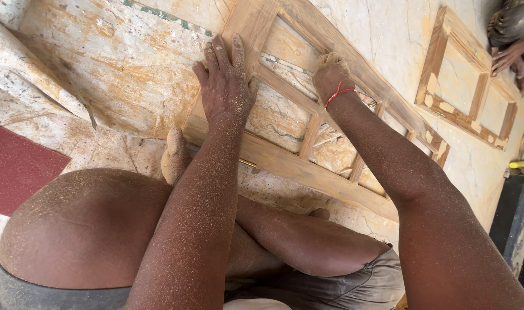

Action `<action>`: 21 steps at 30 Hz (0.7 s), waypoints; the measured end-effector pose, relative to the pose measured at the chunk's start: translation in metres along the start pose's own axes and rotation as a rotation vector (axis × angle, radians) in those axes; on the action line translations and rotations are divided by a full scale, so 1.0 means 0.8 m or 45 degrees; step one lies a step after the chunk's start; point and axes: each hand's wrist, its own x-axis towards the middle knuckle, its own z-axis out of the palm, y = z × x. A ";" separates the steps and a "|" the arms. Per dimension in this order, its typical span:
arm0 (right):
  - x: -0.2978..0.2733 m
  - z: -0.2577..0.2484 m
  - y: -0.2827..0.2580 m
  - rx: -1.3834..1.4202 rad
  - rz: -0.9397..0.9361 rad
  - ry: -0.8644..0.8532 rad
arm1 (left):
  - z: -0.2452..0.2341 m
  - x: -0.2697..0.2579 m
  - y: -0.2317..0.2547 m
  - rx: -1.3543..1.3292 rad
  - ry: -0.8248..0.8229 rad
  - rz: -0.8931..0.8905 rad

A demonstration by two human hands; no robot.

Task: The person sits on the floor and sands a wooden window frame using a sanding block. They systematically work across the frame's surface, including the edges and inner grid sections, to smooth the wood.

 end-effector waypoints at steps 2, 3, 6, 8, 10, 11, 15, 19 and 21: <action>0.006 0.003 -0.008 -0.039 -0.048 -0.042 | 0.000 0.000 -0.001 0.024 0.022 0.009; 0.006 0.005 -0.010 -0.079 -0.032 -0.004 | 0.000 0.000 0.000 0.020 -0.003 0.001; 0.007 0.006 -0.010 -0.157 0.015 0.042 | -0.005 0.003 0.002 0.013 -0.058 -0.014; 0.003 0.005 -0.018 -0.145 0.023 -0.030 | -0.007 -0.001 0.002 0.022 -0.099 -0.017; 0.003 0.003 -0.015 0.017 0.025 -0.056 | -0.010 0.001 0.003 0.036 -0.119 -0.020; 0.006 0.001 -0.010 0.091 0.022 -0.062 | -0.012 0.003 0.003 0.041 -0.125 -0.031; 0.002 0.003 0.021 -0.005 0.058 -0.150 | -0.009 0.002 0.002 0.082 -0.104 -0.023; -0.034 0.020 0.090 0.291 0.357 0.045 | -0.006 0.003 0.005 0.053 -0.082 -0.023; -0.050 0.023 0.112 0.374 0.377 0.209 | -0.008 0.001 0.001 0.062 -0.107 -0.044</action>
